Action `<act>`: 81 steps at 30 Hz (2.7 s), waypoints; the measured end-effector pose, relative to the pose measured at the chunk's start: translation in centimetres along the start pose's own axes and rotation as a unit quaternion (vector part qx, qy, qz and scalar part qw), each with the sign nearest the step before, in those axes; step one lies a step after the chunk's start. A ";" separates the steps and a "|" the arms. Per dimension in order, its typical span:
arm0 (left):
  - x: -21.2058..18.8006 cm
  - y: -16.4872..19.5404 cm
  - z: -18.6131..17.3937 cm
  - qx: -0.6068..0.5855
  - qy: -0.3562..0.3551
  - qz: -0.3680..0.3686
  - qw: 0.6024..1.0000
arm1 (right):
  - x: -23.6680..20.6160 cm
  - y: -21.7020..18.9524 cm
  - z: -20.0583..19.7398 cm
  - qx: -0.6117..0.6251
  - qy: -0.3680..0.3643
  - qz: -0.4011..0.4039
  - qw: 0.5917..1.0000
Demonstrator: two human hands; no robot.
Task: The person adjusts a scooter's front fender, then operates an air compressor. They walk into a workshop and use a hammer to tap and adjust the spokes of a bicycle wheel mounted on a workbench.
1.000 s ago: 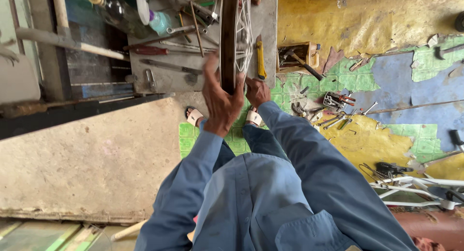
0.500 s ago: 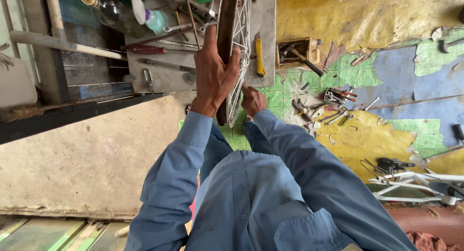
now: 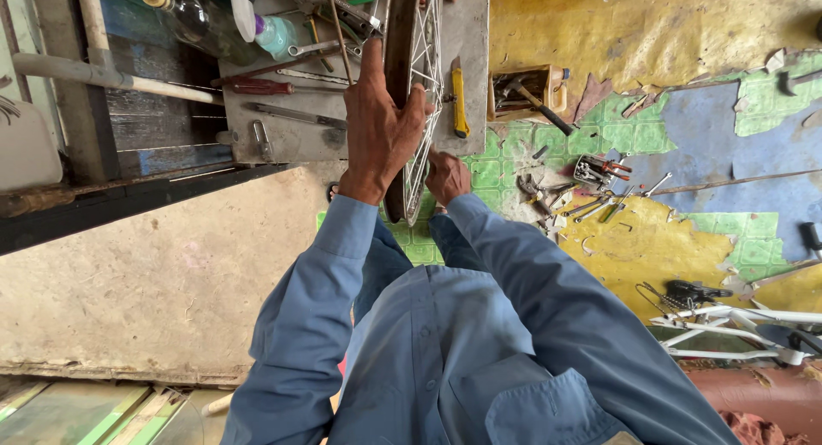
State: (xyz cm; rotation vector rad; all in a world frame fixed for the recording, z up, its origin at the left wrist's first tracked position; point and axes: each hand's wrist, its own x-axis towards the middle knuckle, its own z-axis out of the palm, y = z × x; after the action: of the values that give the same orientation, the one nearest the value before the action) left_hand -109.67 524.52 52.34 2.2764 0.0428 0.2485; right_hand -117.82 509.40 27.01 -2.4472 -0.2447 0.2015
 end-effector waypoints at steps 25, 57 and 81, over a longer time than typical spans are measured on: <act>-0.2 1.6 -3.2 -0.078 0.000 -0.018 0.997 | 11.1 0.7 -6.4 -0.028 0.064 0.048 0.996; 2.0 -4.1 -0.6 0.018 -0.048 -0.024 0.998 | -0.1 4.3 -0.7 0.014 0.026 -0.015 0.999; 2.4 -6.2 -1.7 0.017 -0.007 0.030 0.999 | -0.3 4.4 -1.2 0.041 0.002 -0.011 0.999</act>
State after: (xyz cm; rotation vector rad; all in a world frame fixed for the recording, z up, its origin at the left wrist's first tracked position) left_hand -107.36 530.16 49.21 2.3165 -0.0296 0.2649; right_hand -117.32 505.25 25.21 -2.3626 -0.2556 0.1940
